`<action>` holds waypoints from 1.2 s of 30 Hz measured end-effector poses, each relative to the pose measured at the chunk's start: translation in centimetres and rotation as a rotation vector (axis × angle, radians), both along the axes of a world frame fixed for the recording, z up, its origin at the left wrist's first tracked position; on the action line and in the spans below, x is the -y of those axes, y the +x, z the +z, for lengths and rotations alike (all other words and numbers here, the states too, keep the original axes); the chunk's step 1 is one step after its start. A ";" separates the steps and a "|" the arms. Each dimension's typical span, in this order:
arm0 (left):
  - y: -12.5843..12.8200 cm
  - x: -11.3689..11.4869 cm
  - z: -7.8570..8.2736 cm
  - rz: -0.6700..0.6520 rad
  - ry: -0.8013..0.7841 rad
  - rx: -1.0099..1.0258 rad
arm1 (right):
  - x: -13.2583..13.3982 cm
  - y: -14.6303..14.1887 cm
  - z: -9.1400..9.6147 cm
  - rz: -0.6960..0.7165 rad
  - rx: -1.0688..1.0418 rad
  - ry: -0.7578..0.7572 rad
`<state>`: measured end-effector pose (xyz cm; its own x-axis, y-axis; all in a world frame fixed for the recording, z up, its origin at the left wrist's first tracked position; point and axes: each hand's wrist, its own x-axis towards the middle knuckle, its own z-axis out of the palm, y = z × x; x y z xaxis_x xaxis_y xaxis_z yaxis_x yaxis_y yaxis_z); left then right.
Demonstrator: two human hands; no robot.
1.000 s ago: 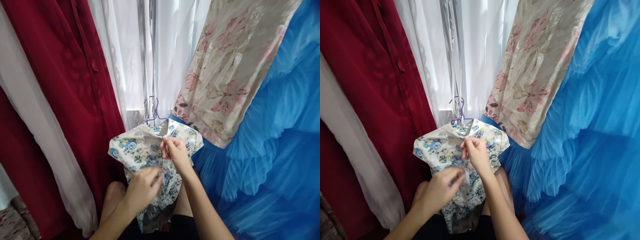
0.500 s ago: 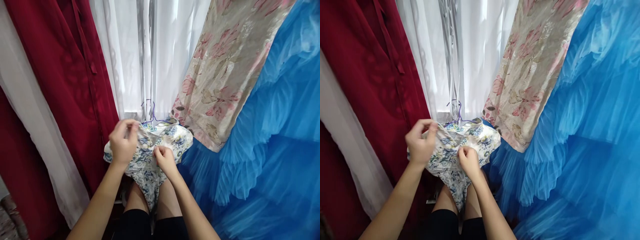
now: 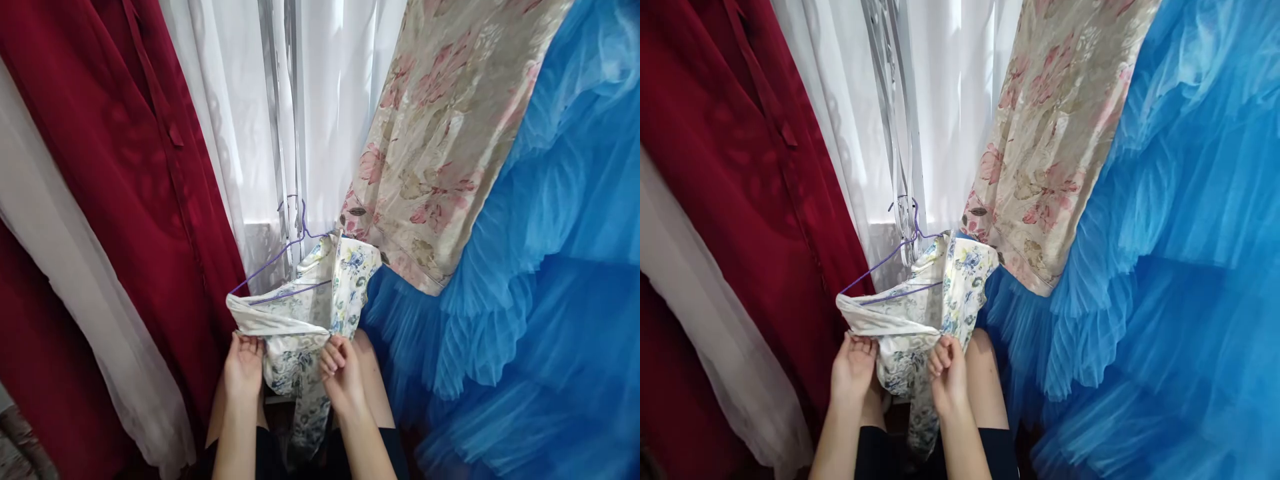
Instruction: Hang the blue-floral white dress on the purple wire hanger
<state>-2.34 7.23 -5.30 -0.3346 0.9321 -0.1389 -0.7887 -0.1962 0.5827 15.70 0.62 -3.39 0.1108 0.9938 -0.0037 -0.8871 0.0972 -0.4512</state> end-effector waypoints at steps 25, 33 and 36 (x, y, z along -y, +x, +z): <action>9.2 11.4 8.7 -0.556 0.663 -1.071 | 4.6 5.0 1.8 0.110 0.734 0.137; 7.8 6.6 6.7 -0.672 0.630 -1.069 | 5.3 5.1 1.7 0.386 0.858 0.310; 7.2 5.8 4.1 -0.897 0.575 -1.021 | 5.7 5.5 2.2 0.470 0.888 0.396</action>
